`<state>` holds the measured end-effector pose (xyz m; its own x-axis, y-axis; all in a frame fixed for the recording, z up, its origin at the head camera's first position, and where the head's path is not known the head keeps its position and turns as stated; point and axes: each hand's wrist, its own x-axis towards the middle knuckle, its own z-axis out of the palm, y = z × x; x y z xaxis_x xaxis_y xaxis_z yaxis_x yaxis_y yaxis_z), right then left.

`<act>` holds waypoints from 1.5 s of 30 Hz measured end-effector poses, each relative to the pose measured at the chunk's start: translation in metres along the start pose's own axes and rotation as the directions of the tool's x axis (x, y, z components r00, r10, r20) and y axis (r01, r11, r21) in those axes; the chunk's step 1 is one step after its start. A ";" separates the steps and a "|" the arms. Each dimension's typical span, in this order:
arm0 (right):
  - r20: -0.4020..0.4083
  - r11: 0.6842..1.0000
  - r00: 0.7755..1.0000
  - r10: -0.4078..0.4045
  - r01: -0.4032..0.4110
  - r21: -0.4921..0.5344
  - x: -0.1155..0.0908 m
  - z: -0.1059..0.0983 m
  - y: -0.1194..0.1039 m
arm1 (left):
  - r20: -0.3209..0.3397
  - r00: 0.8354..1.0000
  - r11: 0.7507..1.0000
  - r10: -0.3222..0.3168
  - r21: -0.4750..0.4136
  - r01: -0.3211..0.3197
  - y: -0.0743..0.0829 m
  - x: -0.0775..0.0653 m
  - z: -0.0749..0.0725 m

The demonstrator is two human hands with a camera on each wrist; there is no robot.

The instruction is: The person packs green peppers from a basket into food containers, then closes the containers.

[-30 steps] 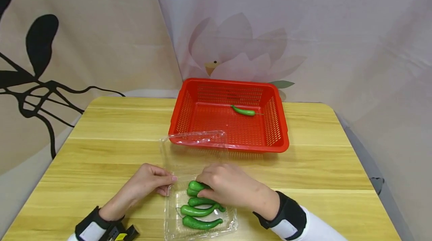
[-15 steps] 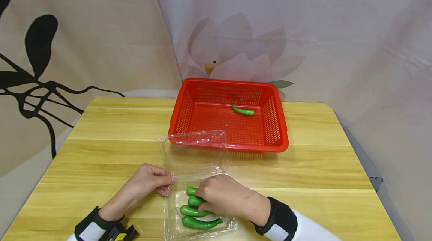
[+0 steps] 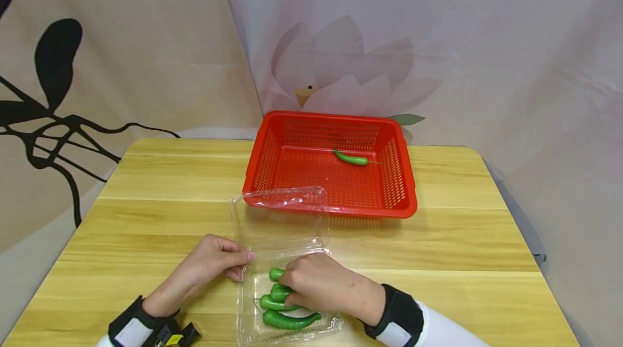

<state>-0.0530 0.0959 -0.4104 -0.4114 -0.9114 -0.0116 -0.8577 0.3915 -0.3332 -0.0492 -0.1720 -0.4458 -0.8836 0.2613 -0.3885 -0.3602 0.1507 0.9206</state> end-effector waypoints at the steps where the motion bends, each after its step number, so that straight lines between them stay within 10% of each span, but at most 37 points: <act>1: -0.001 1.000 1.000 -0.002 0.002 -0.001 0.000 0.000 0.000 | 0.001 1.000 1.000 0.002 0.001 -0.002 0.000 0.000 0.000; 17: -0.109 0.999 0.993 -0.032 0.035 0.027 -0.006 -0.016 0.000 | -0.008 1.000 1.000 -0.002 -0.003 0.001 -0.002 0.000 0.000; 31: -0.351 0.999 0.936 -0.030 0.039 0.019 -0.012 -0.090 0.012 | 0.000 1.000 1.000 0.000 -0.005 0.000 0.000 -0.001 0.000; 40: -0.513 0.997 0.855 -0.077 0.055 -0.058 -0.009 -0.123 0.032 | 0.003 1.000 1.000 0.000 0.002 0.000 0.000 -0.001 0.001; 45: -0.505 0.998 0.863 0.020 -0.045 -0.037 -0.004 -0.139 0.051 | -0.002 1.000 1.000 -0.003 0.006 0.003 0.001 -0.001 0.001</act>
<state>-0.1376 0.1373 -0.2958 -0.5278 -0.7144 0.4593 -0.8493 0.4362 -0.2974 -0.0485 -0.1711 -0.4447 -0.8832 0.2594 -0.3908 -0.3608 0.1568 0.9194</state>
